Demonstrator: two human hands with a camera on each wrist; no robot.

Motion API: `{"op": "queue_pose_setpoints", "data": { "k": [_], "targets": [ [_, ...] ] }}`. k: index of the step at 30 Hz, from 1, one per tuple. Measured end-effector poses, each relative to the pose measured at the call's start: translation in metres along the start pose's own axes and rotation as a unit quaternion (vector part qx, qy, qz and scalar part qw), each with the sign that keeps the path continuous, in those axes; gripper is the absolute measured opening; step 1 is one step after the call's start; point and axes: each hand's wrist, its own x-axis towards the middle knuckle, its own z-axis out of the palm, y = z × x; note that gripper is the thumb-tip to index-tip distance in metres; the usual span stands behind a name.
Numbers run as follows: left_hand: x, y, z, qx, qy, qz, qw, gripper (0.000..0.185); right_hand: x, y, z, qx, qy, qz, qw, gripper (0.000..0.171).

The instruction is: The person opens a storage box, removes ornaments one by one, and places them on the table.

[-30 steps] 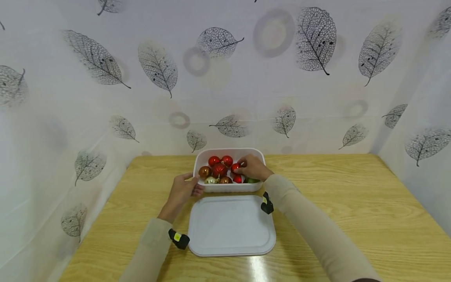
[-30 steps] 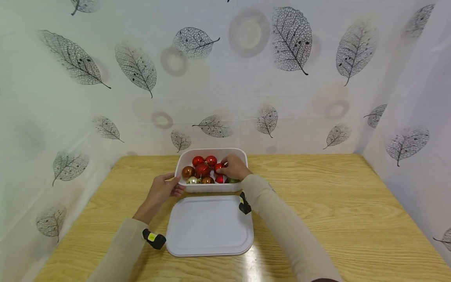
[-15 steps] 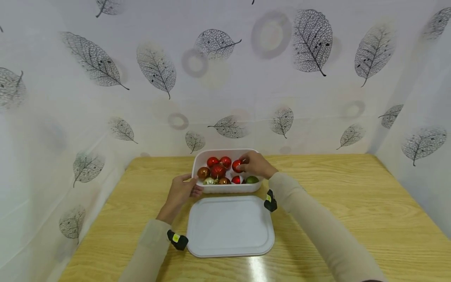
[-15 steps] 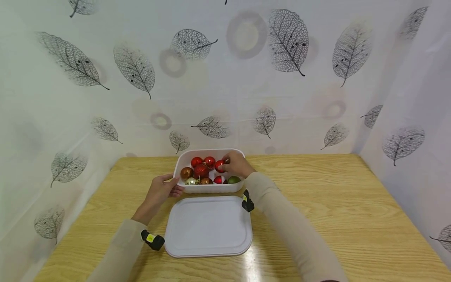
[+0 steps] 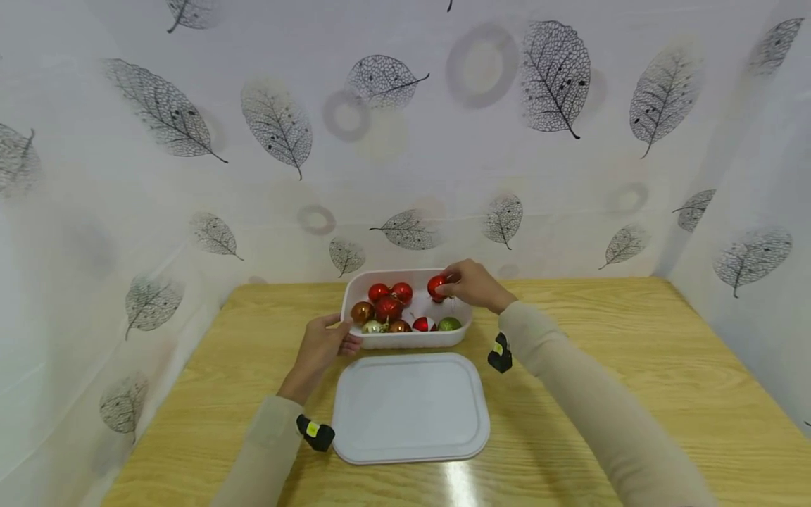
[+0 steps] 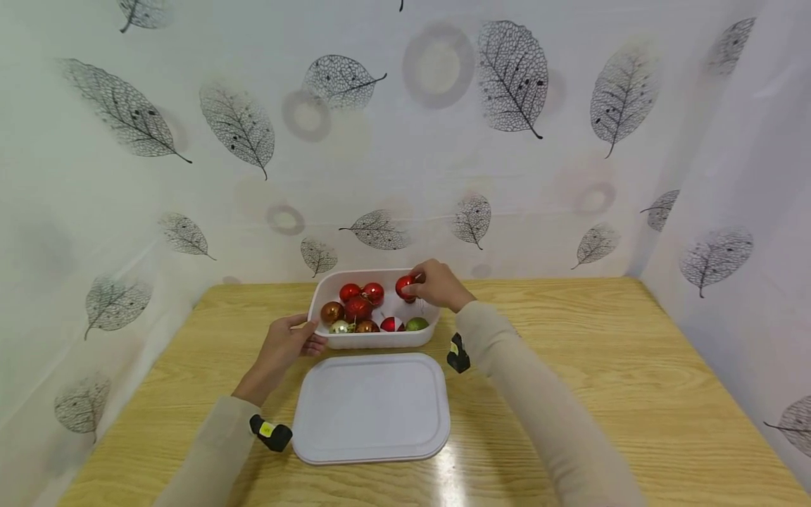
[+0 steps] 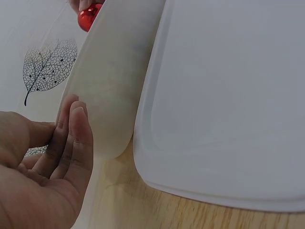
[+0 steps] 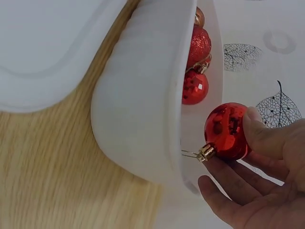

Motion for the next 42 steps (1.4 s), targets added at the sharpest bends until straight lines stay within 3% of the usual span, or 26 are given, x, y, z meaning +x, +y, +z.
{"op": "queue_pose_setpoints", "data": {
  "k": [23, 42],
  "targets": [
    [0.001, -0.003, -0.002, -0.009, -0.002, 0.0, 1.0, 0.04, -0.021, 0.023, -0.047, -0.009, 0.031, 0.032, 0.999, 0.037],
    [0.0, 0.0, -0.001, -0.002, -0.004, -0.01, 0.9999, 0.041, -0.039, 0.056, -0.047, 0.006, 0.036, 0.062, 0.997, 0.038]
  ]
}}
